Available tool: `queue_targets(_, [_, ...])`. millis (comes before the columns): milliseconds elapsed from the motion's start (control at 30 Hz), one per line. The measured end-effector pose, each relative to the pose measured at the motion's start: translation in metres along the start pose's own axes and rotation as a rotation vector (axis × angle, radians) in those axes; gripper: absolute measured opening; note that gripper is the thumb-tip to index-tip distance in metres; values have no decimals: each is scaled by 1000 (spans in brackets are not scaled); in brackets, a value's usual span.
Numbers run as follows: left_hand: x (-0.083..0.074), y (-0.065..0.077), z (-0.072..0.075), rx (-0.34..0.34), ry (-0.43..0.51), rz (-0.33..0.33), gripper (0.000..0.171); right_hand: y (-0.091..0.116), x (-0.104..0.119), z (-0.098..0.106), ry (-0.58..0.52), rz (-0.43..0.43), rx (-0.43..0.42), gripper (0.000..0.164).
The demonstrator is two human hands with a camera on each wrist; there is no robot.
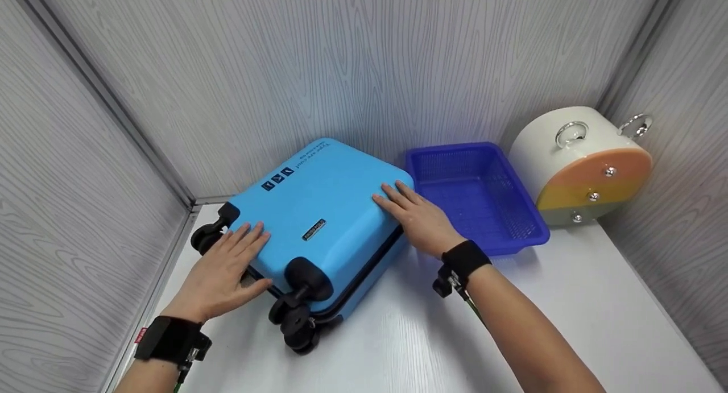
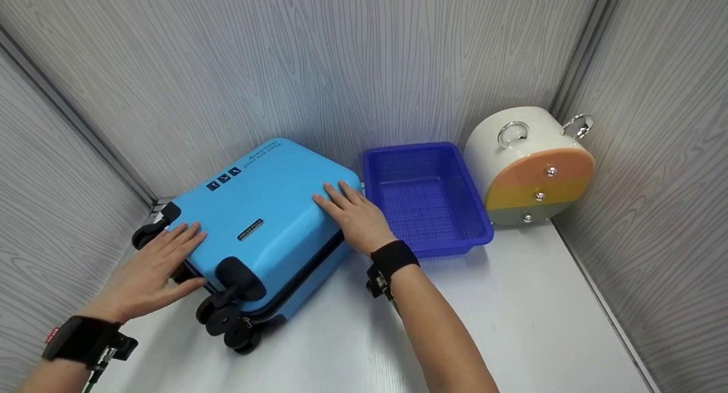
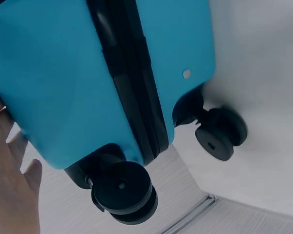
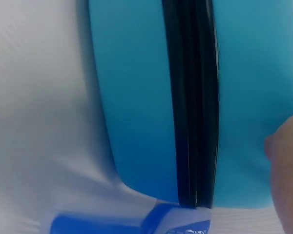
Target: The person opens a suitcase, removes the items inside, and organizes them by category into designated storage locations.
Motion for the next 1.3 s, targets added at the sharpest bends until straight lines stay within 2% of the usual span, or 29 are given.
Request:
queue_targets(100, [4,0,-5,-44,-20,-32,85,2,5,0,-65,-42,20,77])
queue_targets(267, [6,1,-13,-102,0,-2,82,3,16,1,-190,-75,29,63])
queue_targets(400, [-1,-1,-19,-119,-9,37,82,4,20,-1,-257,-73,37,56])
queue_targets(533, [-13,-7,-23,-158,-19,65,81,6,23,-1,-321,-83,44,58])
queue_targets(667, [-31,-16,-28,-212,-40,91,81,6,29,3,-378,-72,67,64])
queue_targets(800, [-54,-26,-34,-273,-77,126,82,4,35,8,-407,-27,81,69])
queue_targets(1000, [-95,-51,-39,-312,-209,183,85,0,33,22,-435,14,115,76])
queue_targets(1133, [-116,-70,-43,-318,-282,215,82,1,21,32,-451,-12,183,81])
queue_targets(1300, [-135,-86,-50,-325,-297,252,79,4,6,42,-471,-77,243,81])
Point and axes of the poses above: each hand's wrist, its own y-axis away from the middle knuckle, its own z-axis out of the back of the hand, x = y × z, the point moved 2 cm from there along -y, towards the middle knuckle, and after that the axes turned 4 degrees about z, right-handed, at the moved point
